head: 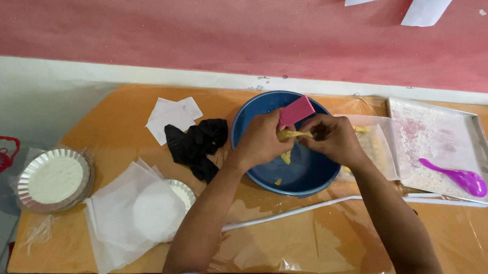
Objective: Shaping small pieces of dough into textured snacks using a pink plastic tool on a production table.
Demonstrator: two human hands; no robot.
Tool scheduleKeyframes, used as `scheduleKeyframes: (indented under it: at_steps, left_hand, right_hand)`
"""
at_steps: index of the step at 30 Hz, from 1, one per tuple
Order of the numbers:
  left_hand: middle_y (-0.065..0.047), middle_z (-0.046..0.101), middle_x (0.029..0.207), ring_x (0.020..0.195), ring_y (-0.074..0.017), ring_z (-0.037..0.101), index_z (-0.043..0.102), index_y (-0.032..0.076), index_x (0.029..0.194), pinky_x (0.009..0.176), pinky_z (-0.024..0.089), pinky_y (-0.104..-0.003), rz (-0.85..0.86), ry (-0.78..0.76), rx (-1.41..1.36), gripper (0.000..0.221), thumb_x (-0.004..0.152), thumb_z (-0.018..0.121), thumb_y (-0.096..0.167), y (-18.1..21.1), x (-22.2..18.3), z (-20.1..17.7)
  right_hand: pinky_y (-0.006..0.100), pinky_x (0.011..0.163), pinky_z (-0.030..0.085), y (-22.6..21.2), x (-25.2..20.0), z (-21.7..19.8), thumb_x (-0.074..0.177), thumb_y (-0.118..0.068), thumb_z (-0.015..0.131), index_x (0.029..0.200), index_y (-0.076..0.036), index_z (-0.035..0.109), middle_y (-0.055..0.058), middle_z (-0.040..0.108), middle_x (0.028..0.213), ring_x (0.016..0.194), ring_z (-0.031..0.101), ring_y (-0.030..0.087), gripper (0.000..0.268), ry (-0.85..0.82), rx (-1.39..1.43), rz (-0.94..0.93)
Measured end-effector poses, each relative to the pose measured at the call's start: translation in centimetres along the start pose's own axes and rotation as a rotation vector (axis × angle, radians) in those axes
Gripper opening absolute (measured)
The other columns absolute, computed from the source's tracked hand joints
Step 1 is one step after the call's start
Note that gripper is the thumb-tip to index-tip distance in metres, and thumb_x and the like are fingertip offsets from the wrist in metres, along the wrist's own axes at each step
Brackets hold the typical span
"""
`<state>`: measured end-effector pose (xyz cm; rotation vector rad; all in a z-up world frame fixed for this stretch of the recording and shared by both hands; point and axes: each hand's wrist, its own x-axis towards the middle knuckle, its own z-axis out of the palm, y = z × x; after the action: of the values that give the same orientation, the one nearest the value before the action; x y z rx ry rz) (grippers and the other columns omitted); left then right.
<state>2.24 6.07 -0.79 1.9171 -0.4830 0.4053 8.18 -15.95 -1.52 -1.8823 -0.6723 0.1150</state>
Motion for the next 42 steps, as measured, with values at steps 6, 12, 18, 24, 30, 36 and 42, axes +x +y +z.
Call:
scheduleKeyframes:
  at_steps: [6, 12, 18, 24, 30, 36, 42]
  left_hand:
    - [-0.012, 0.066, 0.069, 0.072, -0.0363, 0.073, 0.048, 0.014, 0.076, 0.062, 0.059, -0.042, -0.079, 0.032, -0.021, 0.032, 0.074, 0.08, 0.019, 1.8, 0.2, -1.0]
    - [-0.005, 0.068, 0.07, 0.071, -0.0305, 0.073, 0.046, 0.017, 0.075, 0.061, 0.058, -0.039, -0.091, 0.084, 0.021, 0.039, 0.07, 0.084, 0.023, -1.3, 0.0, -0.6]
    - [-0.01, 0.076, 0.087, 0.087, -0.0302, 0.075, 0.044, 0.014, 0.077, 0.072, 0.06, -0.039, -0.125, 0.103, 0.01, 0.039, 0.078, 0.082, 0.021, 2.3, -0.4, -4.6]
    - [-0.019, 0.076, 0.097, 0.096, -0.0422, 0.072, 0.046, 0.009, 0.089, 0.075, 0.056, -0.051, -0.143, -0.025, 0.097, 0.033, 0.087, 0.076, 0.022, 0.1, -1.1, -1.5]
    - [-0.032, 0.072, 0.099, 0.097, -0.0442, 0.073, 0.053, -0.011, 0.121, 0.075, 0.059, -0.054, -0.242, -0.067, 0.198, 0.047, 0.104, 0.051, 0.033, 0.9, -1.5, 0.6]
    - [-0.04, 0.068, 0.104, 0.098, -0.0495, 0.069, 0.044, -0.024, 0.134, 0.073, 0.06, -0.053, -0.114, -0.12, 0.162, 0.051, 0.105, 0.047, 0.018, 0.3, -1.7, 1.7]
    - [-0.034, 0.07, 0.107, 0.098, -0.0429, 0.072, 0.042, -0.023, 0.139, 0.071, 0.06, -0.043, -0.172, -0.193, 0.167, 0.051, 0.107, 0.044, 0.016, 1.3, -1.8, 1.9]
  right_hand:
    - [0.024, 0.062, 0.058, 0.5, 0.2, 0.2, 0.074, 0.0, 0.09, 0.091, -0.002, 0.077, 0.011, 0.075, 0.084, 0.071, 0.067, 0.012, 0.022, 0.073, 0.114, -0.049]
    - [0.024, 0.051, 0.057, -1.1, 0.4, -0.3, 0.086, -0.007, 0.087, 0.092, 0.0, 0.072, 0.014, 0.074, 0.086, 0.072, 0.072, 0.019, 0.017, 0.144, 0.165, -0.068]
    - [0.039, 0.068, 0.066, -1.5, -0.4, -6.9, 0.09, 0.008, 0.077, 0.1, 0.008, 0.061, 0.023, 0.068, 0.097, 0.085, 0.072, 0.027, 0.019, 0.279, 0.342, -0.15]
    - [0.034, 0.061, 0.063, -3.6, -0.3, -5.5, 0.087, 0.011, 0.078, 0.105, 0.011, 0.063, 0.025, 0.069, 0.102, 0.086, 0.073, 0.027, 0.024, 0.285, 0.373, -0.164]
    - [0.034, 0.077, 0.063, -4.4, -0.6, -2.4, 0.082, 0.011, 0.08, 0.104, 0.007, 0.069, 0.019, 0.071, 0.105, 0.095, 0.073, 0.023, 0.025, 0.217, 0.352, -0.22]
    - [0.029, 0.065, 0.053, -7.5, -1.1, -0.2, 0.072, -0.016, 0.096, 0.098, -0.012, 0.078, 0.002, 0.074, 0.077, 0.063, 0.064, 0.015, 0.032, 0.216, -0.239, -0.32]
    - [0.03, 0.072, 0.058, -8.1, -0.2, 0.1, 0.077, -0.008, 0.092, 0.086, -0.009, 0.08, 0.003, 0.076, 0.084, 0.074, 0.07, 0.022, 0.015, 0.24, -0.346, -0.68]
